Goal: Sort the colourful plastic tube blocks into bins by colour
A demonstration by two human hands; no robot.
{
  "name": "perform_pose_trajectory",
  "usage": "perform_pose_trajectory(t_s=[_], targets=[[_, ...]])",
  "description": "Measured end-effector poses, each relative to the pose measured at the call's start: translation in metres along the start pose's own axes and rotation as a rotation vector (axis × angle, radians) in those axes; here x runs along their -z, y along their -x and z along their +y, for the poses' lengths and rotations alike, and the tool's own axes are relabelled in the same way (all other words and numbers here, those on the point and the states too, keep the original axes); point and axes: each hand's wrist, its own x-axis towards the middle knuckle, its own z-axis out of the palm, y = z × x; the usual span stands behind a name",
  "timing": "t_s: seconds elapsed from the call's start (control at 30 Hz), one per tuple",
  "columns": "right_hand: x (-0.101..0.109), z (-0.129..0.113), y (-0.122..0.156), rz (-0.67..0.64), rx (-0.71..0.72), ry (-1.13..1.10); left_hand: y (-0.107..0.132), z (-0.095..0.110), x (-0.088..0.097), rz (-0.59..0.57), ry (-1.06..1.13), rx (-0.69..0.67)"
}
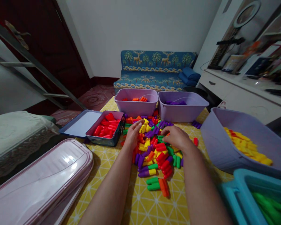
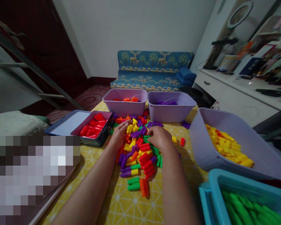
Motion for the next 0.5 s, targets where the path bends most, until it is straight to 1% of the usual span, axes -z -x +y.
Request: perform_pose_trajectory(t_s=[0.03,0.07,0.1,0.2,0.23,0.3,0.33,0.4,0.47,0.5], targets=[[0.003,-0.002,0.003,-0.060,0.014,0.057,0.000,0.000,0.000,0.002,0.000,0.000],[0.002,-0.004,0.005,-0.088,0.041,0.087,0.000,-0.001,0.000,0.007,-0.008,-0.001],[-0.001,-0.006,0.006,-0.087,0.072,0.100,0.001,0.000,-0.001,0.012,-0.026,-0.006],[-0.018,-0.010,0.002,0.005,0.118,0.076,0.005,0.002,-0.003,0.002,-0.139,-0.017],[-0.024,-0.011,-0.001,0.036,0.106,0.043,0.007,0.003,-0.005,-0.020,-0.190,-0.017],[-0.033,-0.012,-0.007,0.086,0.070,-0.055,0.011,0.005,-0.008,-0.105,-0.305,-0.030],[-0.036,-0.013,-0.009,0.115,0.057,-0.110,0.012,0.006,-0.010,-0.160,-0.378,-0.064],[-0.039,-0.013,-0.013,0.196,0.050,-0.217,0.013,0.006,-0.013,-0.258,-0.551,-0.201],[-0.042,-0.013,-0.015,0.294,0.054,-0.326,0.012,0.004,-0.013,-0.311,-0.711,-0.356],[-0.043,-0.013,-0.015,0.328,0.057,-0.389,0.011,0.002,-0.012,-0.313,-0.772,-0.408]])
